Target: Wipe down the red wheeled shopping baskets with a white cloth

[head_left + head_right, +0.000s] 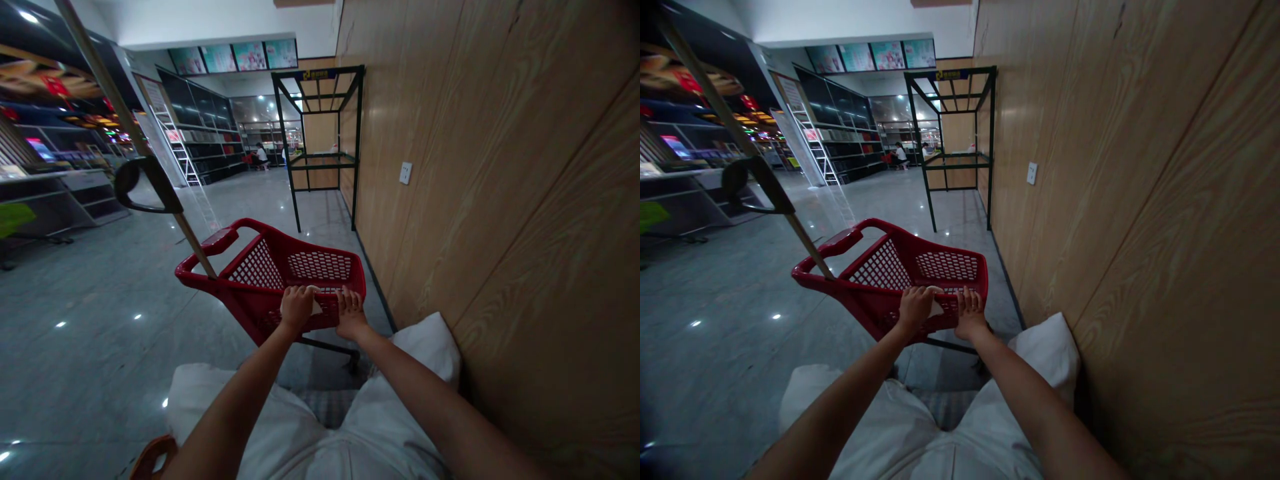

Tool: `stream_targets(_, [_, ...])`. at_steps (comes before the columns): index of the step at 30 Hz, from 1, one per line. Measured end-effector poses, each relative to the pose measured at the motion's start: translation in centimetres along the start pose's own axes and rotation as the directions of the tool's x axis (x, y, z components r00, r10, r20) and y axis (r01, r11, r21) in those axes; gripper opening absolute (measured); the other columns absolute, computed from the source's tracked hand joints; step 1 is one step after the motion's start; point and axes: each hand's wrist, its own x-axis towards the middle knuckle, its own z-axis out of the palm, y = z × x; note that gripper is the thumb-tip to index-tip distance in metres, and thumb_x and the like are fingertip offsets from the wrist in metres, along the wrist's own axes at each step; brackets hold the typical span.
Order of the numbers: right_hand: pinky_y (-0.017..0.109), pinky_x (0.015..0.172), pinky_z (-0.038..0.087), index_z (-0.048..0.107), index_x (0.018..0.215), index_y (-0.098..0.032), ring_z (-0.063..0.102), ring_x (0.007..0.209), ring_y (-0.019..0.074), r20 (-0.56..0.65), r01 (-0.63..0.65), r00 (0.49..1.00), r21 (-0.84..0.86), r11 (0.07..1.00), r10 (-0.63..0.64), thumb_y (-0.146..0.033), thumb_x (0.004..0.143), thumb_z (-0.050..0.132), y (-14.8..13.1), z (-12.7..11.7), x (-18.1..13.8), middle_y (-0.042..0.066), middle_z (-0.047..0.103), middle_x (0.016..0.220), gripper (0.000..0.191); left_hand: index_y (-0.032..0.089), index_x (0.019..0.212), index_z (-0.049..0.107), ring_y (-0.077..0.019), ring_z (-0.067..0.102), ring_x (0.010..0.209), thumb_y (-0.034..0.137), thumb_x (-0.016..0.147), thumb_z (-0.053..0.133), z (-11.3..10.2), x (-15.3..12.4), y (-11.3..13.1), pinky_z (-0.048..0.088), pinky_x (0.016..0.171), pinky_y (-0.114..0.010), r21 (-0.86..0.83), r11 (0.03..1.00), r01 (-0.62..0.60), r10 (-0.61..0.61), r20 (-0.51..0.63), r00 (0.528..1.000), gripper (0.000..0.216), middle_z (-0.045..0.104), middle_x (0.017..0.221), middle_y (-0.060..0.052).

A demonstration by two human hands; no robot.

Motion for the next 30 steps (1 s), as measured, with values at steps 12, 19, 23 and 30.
stream_targets(12, [0.046,0.111,0.004,0.016,0.148,-0.008,0.015,0.138,0.0324,-0.016,0.076,0.997,-0.017,0.997,-0.076,-0.033,0.070,0.058,1.8,0.0,0.1,0.018,0.012,0.155,0.092,0.023,0.113,0.058,-0.0225,0.056,0.089,0.028,0.094,0.038,0.7,1.2,2.7,0.035,0.081,-0.036,-0.029,0.996,-0.088,0.090,0.070,0.993,0.027,0.064,0.096,-0.007])
stream_targets(19, [0.050,0.110,0.002,0.015,0.147,-0.003,0.012,0.138,0.0351,-0.011,0.004,1.000,-0.025,1.000,-0.004,-0.035,0.070,0.057,0.1,-0.1,0.1,0.022,0.010,0.154,0.093,0.030,0.108,0.059,-0.0236,0.054,0.091,0.027,0.093,0.040,-1.3,-0.9,-3.2,0.034,0.083,-0.038,0.025,1.000,-0.009,0.009,0.001,1.000,0.025,0.064,0.097,-0.006])
stream_targets(23, [0.051,0.110,0.001,0.015,0.147,-0.003,0.010,0.138,0.0360,-0.005,-0.021,1.000,-0.033,0.999,0.021,-0.038,0.069,0.058,-0.4,-0.2,0.2,0.022,0.011,0.153,0.096,0.026,0.109,0.058,-0.0233,0.054,0.093,0.026,0.093,0.040,0.4,0.2,1.6,0.035,0.086,-0.038,-0.026,1.000,0.003,-0.003,-0.008,1.000,0.025,0.064,0.096,-0.007])
stream_targets(30, [0.044,0.111,0.002,0.013,0.148,-0.007,0.011,0.139,0.0315,0.032,0.064,0.998,-0.028,0.998,-0.063,-0.033,0.070,0.058,1.7,-0.4,0.0,0.018,0.009,0.155,0.094,0.021,0.107,0.058,-0.0225,0.056,0.092,0.024,0.092,0.042,1.8,1.6,5.3,0.037,0.084,-0.037,-0.059,0.994,-0.088,0.089,0.026,0.996,0.022,0.065,0.098,-0.008])
